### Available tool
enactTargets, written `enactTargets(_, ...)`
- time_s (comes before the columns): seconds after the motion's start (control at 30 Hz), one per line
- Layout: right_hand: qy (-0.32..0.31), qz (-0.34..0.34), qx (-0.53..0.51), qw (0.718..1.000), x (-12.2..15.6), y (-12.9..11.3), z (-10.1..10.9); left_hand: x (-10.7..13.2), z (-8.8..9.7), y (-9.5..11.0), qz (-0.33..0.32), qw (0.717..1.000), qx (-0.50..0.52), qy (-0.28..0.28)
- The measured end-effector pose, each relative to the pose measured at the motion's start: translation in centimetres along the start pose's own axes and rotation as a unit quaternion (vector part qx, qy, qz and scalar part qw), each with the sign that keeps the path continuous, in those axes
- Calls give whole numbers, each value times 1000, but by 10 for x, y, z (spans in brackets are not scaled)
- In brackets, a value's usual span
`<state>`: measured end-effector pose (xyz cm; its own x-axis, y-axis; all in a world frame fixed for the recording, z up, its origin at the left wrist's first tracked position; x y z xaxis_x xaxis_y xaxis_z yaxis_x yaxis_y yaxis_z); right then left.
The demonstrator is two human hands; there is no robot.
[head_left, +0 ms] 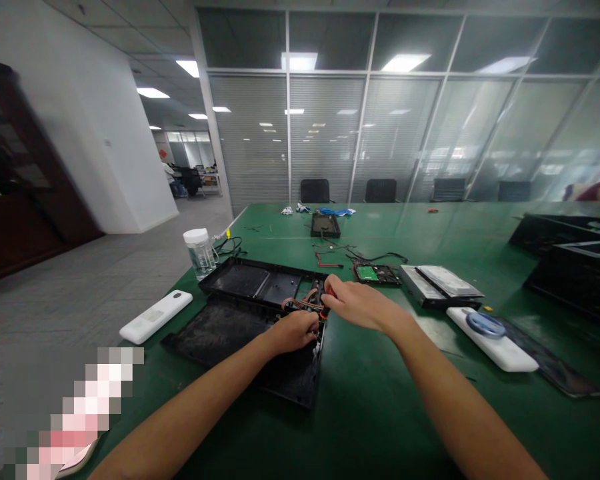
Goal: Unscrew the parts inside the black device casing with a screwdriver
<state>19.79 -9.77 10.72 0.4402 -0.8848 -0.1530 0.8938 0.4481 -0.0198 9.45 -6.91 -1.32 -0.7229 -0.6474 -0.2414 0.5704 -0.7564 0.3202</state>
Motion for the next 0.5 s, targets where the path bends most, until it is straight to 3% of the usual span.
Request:
enactTargets(0.07,-10,19,-16,1000,0,0,-1,0,0,0,-1,1000,4,1)
enactTargets(0.2,13,-29,7,999,1,8,1,0,-1,-1,5,1000,-1,-5)
enactTargets(0.5,3,-23,3,1000,1,10,-3,1,-2,-2,-6,1000,12,-1)
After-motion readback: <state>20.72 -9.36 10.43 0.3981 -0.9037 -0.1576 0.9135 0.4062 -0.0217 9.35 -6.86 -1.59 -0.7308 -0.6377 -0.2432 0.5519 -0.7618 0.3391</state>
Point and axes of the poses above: each hand's wrist, its own x-axis away from the middle knuckle, its own z-axis out of the back of the hand, y = z × x, the point moved 6 cm from there along -x, towards the middle knuckle, and after that the axes turned 3 degrees about x, right-handed, at the moved point
